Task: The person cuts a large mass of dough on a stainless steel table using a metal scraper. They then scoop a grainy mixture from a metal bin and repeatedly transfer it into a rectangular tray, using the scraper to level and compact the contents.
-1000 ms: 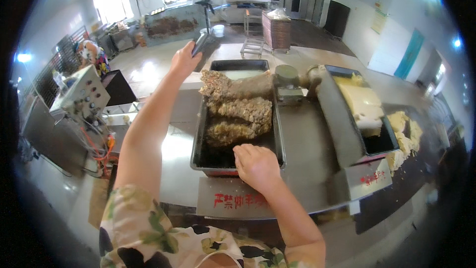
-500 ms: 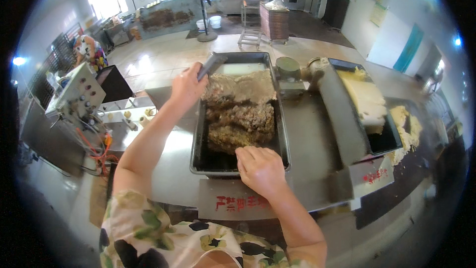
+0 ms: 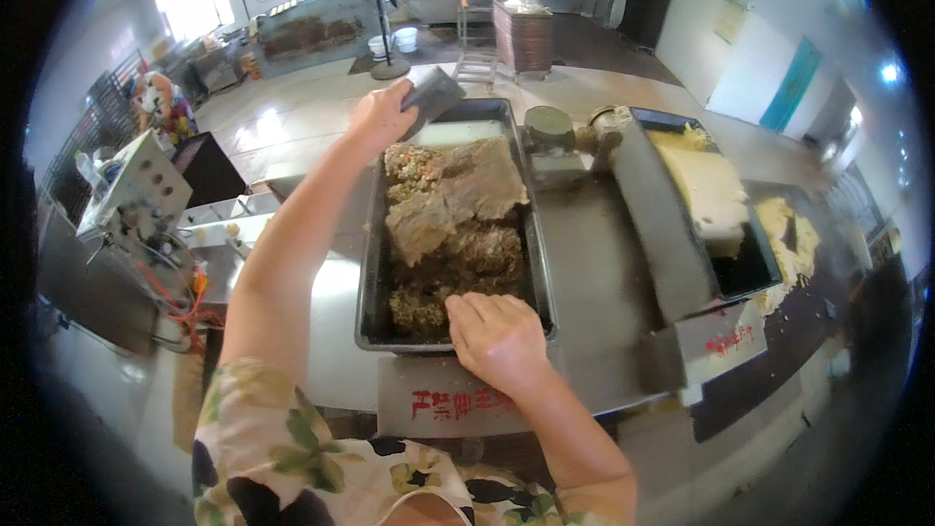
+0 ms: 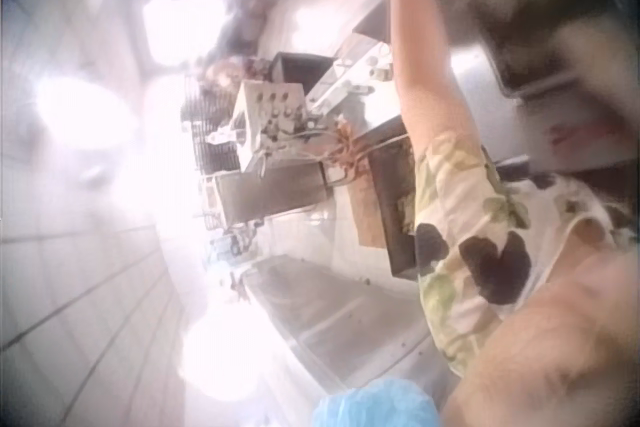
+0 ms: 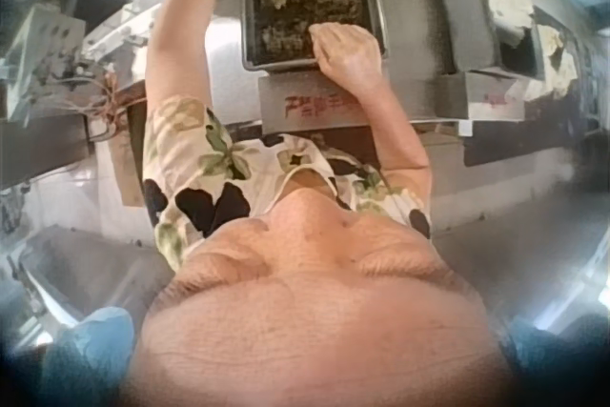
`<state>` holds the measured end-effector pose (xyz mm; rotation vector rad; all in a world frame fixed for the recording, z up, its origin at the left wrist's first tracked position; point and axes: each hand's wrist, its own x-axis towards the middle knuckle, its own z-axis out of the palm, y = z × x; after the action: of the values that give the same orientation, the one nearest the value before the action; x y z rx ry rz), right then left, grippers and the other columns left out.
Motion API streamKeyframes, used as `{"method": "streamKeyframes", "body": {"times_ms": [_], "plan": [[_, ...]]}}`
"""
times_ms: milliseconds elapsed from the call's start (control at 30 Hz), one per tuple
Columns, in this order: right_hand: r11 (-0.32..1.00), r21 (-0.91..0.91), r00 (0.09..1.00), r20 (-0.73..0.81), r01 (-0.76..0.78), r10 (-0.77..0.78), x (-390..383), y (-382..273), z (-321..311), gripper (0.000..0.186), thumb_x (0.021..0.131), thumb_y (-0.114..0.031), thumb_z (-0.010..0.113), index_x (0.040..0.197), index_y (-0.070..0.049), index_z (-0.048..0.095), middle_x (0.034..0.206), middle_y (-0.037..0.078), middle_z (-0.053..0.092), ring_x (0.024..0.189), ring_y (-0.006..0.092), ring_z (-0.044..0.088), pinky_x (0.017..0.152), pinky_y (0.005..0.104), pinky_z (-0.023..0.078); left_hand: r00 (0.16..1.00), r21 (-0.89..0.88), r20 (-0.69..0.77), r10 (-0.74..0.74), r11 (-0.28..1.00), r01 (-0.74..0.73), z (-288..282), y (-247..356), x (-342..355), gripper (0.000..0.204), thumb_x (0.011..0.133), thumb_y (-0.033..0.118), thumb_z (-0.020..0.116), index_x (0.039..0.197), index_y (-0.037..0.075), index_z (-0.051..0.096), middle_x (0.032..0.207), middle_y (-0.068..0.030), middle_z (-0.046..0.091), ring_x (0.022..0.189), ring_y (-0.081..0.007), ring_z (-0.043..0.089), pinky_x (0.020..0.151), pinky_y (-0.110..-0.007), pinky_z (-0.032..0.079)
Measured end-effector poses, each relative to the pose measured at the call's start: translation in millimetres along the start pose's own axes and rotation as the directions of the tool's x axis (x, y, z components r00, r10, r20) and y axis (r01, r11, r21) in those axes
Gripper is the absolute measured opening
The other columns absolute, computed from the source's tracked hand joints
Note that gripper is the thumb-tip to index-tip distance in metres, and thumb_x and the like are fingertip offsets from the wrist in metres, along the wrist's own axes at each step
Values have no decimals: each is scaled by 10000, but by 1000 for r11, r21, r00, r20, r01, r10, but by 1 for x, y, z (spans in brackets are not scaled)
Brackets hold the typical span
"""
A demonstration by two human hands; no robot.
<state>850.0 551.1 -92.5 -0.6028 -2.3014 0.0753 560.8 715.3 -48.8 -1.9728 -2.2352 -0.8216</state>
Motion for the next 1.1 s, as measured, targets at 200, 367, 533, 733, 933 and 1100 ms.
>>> {"method": "streamKeyframes", "body": {"times_ms": [200,367,533,733,933,1100], "plan": [[1000,21,1000,2,-18,18,2,-1,-3,238,692,-31,682,923,-51,630,820,74,640,686,238,618,618,333,494,929,116,368,-46,993,3,51,-9,16,322,767,123,530,1055,159,670,1010,-151,671,1000,-328,620,850,-415,489],[999,26,999,-1,-34,34,-3,1,-5,236,701,-18,682,928,-51,627,836,80,655,700,250,629,623,338,500,930,139,368,-17,990,-37,44,5,-11,310,757,106,532,1017,141,697,1014,-157,670,995,-335,620,865,-411,482],[998,67,997,-81,-2,7,-4,-2,-9,206,718,-2,672,912,-54,628,832,77,665,695,252,637,617,340,507,906,107,421,-46,994,1,7,34,-65,289,772,156,578,1034,193,692,961,-129,679,930,-316,638,831,-411,493],[980,184,973,-231,70,-27,-14,1,-15,177,748,-11,666,922,-37,645,867,95,668,744,262,643,638,347,509,879,69,420,226,958,-279,3,63,-180,334,756,143,569,1078,172,655,855,-130,685,845,-329,656,770,-432,508],[967,256,963,-265,16,55,-21,2,-28,194,735,31,661,919,-28,645,912,136,657,788,294,640,645,358,498,848,9,480,223,966,-259,-29,84,-189,249,727,119,588,968,138,651,842,-124,676,815,-337,652,732,-431,513],[982,-142,992,-62,-121,113,-18,9,-32,263,857,-198,604,1039,-10,630,1162,224,576,1019,358,583,824,393,482,986,-16,148,74,997,-73,-51,80,-137,174,785,129,575,946,105,638,849,-143,667,818,-348,646,725,-437,518]]}}
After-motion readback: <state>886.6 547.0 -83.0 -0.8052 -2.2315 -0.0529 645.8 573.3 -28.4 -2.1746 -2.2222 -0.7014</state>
